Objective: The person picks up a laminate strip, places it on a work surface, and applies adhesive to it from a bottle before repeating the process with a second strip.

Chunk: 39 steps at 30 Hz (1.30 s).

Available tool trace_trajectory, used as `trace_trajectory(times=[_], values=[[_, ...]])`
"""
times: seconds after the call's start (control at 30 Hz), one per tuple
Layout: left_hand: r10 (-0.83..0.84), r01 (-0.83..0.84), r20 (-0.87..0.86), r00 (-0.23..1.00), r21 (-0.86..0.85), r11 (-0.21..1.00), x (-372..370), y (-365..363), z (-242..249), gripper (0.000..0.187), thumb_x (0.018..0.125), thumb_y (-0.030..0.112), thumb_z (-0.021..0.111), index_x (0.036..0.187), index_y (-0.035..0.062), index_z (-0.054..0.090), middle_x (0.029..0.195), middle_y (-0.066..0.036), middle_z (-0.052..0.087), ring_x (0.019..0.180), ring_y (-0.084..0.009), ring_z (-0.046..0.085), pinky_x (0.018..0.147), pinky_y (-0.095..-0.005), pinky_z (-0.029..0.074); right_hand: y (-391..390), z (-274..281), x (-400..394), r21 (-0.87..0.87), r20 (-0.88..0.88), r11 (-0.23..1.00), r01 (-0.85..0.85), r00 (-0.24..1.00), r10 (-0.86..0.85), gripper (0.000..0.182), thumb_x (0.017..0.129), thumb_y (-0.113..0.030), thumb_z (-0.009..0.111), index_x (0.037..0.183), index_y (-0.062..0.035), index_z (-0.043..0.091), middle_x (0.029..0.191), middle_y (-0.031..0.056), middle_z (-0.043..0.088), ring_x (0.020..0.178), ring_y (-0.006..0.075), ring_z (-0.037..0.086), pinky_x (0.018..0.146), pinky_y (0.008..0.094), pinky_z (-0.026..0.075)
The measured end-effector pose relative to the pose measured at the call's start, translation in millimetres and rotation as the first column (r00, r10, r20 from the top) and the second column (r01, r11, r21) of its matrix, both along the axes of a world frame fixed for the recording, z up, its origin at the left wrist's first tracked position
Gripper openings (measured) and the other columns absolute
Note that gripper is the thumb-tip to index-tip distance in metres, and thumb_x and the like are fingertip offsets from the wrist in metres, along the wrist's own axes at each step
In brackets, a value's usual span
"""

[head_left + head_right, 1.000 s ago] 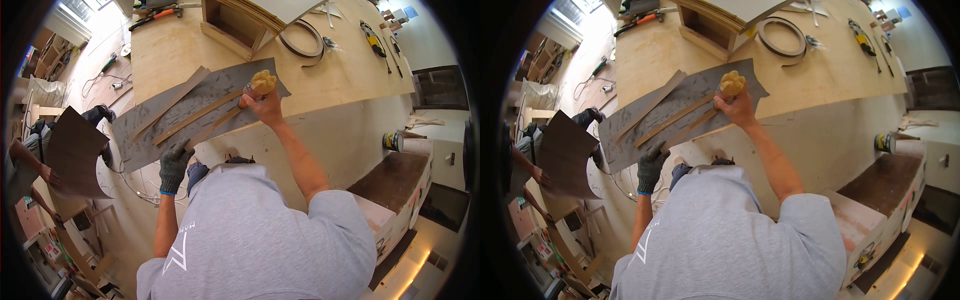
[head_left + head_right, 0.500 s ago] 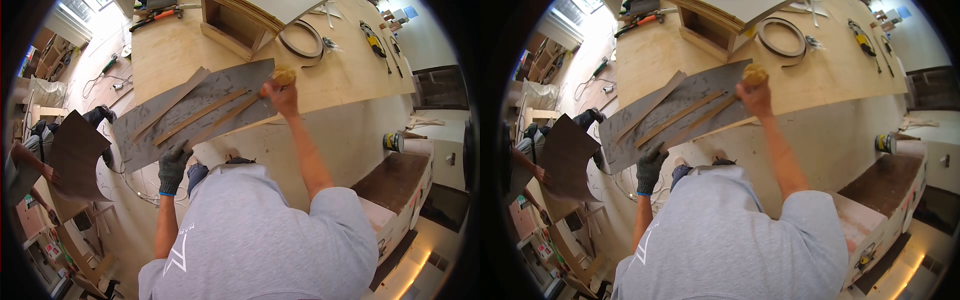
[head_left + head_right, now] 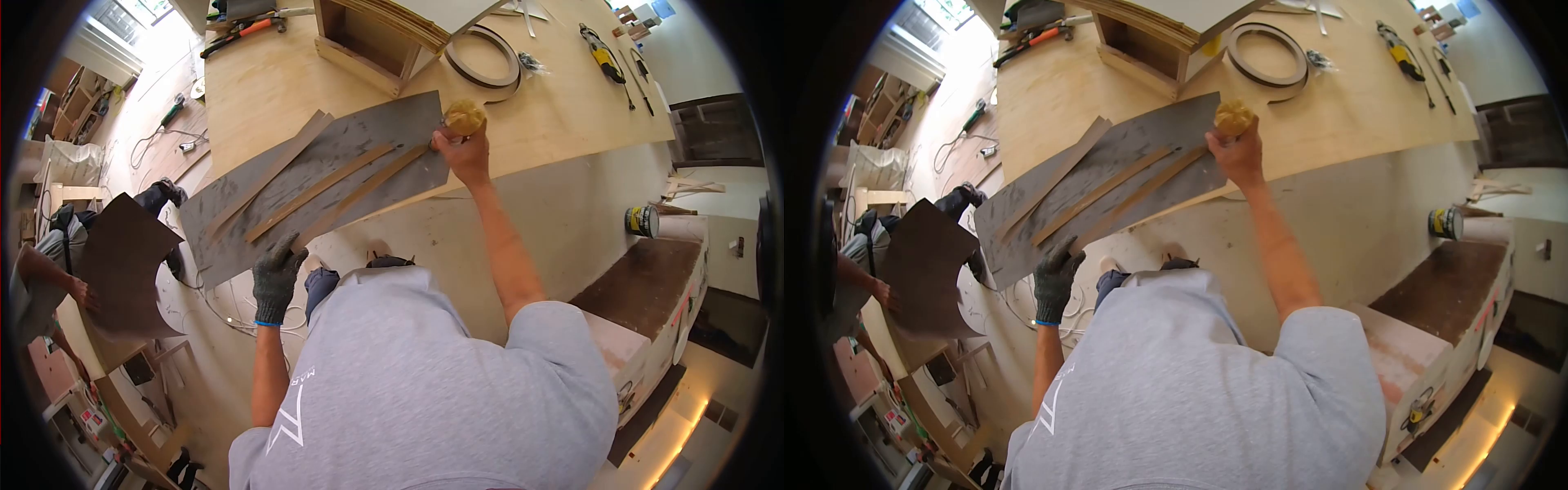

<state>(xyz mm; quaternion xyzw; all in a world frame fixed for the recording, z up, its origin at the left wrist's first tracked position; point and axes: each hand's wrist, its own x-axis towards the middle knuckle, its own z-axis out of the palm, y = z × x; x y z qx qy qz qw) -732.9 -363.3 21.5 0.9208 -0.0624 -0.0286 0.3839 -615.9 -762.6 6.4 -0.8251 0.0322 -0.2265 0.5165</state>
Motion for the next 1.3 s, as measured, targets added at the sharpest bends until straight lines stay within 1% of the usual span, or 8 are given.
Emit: trace_trajectory(times=[0.07,0.17,0.27,0.37,0.47,0.57,0.77,1.3], values=[[0.040,-0.041,-0.047,0.998,-0.030,0.999,-1.2,-3.0,1.5,0.040,0.080,0.015,0.081,0.119,0.0084,0.071,0.085,-0.014,0.068,0.070,-0.0258,0.064,0.066,-0.0382,0.051,3.6,11.7,-1.4,0.153,-0.051,0.988,-0.034,0.998,0.042,0.054,0.080,-0.012,0.081,0.119,-0.0032,0.045,0.092,0.0089,0.071,0.081,0.0196,0.072,0.073,0.0328,0.057],[0.032,-0.032,0.004,0.999,-0.044,0.999,-2.1,-2.3,-3.8,0.040,0.080,0.015,0.081,0.119,0.0091,0.072,0.082,-0.014,0.067,0.070,-0.0252,0.064,0.066,-0.0372,0.051,14.5,4.7,-6.4,-0.157,0.042,0.984,-0.082,0.995,0.090,0.050,0.082,-0.008,0.078,0.118,-0.0020,0.045,0.089,0.0084,0.071,0.079,0.0174,0.072,0.073,0.0302,0.057],[0.039,-0.039,-0.004,0.999,-0.018,0.999,-2.9,-0.7,-4.1,0.040,0.080,0.015,0.082,0.118,0.0094,0.072,0.080,-0.013,0.066,0.069,-0.0254,0.063,0.066,-0.0372,0.051,-5.5,-12.4,4.0,-0.131,0.040,0.991,-0.023,0.999,0.028,0.050,0.082,-0.009,0.079,0.119,-0.0026,0.046,0.089,0.0073,0.071,0.079,0.0166,0.071,0.075,0.0308,0.056],[0.058,-0.059,-0.008,0.998,-0.030,0.998,-4.0,-0.2,-5.2,0.040,0.080,0.015,0.082,0.118,0.0089,0.072,0.081,-0.014,0.067,0.069,-0.0257,0.063,0.067,-0.0380,0.051,-3.2,18.0,-0.7,0.051,-0.089,0.997,0.056,0.995,-0.051,0.053,0.080,-0.013,0.082,0.119,-0.0042,0.047,0.088,0.0069,0.071,0.080,0.0201,0.070,0.077,0.0351,0.056],[0.020,-0.020,0.024,1.000,0.010,1.000,-3.1,0.2,-4.5,0.040,0.080,0.017,0.082,0.118,0.0086,0.072,0.083,-0.014,0.068,0.070,-0.0271,0.064,0.068,-0.0388,0.051,7.0,-6.7,-3.7,0.197,-0.009,0.968,-0.154,0.987,0.159,0.057,0.078,-0.017,0.084,0.119,-0.0039,0.047,0.090,0.0080,0.071,0.084,0.0233,0.070,0.076,0.0357,0.056],[0.012,-0.012,0.013,1.000,0.025,1.000,-2.6,0.4,-3.4,0.041,0.080,0.018,0.082,0.119,0.0087,0.071,0.084,-0.014,0.068,0.072,-0.0283,0.065,0.068,-0.0393,0.052,20.6,-15.1,-6.2,-0.081,-0.027,0.995,-0.065,0.998,0.063,0.055,0.079,-0.017,0.083,0.118,-0.0023,0.047,0.090,0.0094,0.072,0.085,0.0231,0.072,0.075,0.0336,0.056],[0.048,-0.046,-0.034,0.998,0.076,0.996,-5.1,2.9,-0.5,0.043,0.080,0.019,0.081,0.121,0.0094,0.071,0.086,-0.016,0.068,0.073,-0.0286,0.065,0.069,-0.0390,0.052,-11.1,2.6,19.4,0.023,0.022,0.994,0.105,0.994,-0.106,0.056,0.079,-0.017,0.083,0.119,-0.0021,0.048,0.092,0.0085,0.072,0.085,0.0212,0.072,0.077,0.0358,0.056],[0.032,-0.031,-0.028,0.999,0.009,0.999,-6.4,5.8,-1.0,0.042,0.082,0.015,0.081,0.122,0.0063,0.070,0.093,-0.017,0.071,0.069,-0.0223,0.062,0.069,-0.0358,0.053,19.3,4.3,14.4,-0.031,-0.026,0.999,-0.018,1.000,0.017,0.057,0.081,-0.015,0.082,0.120,-0.0015,0.044,0.090,0.0100,0.071,0.082,0.0197,0.071,0.074,0.0341,0.057]])
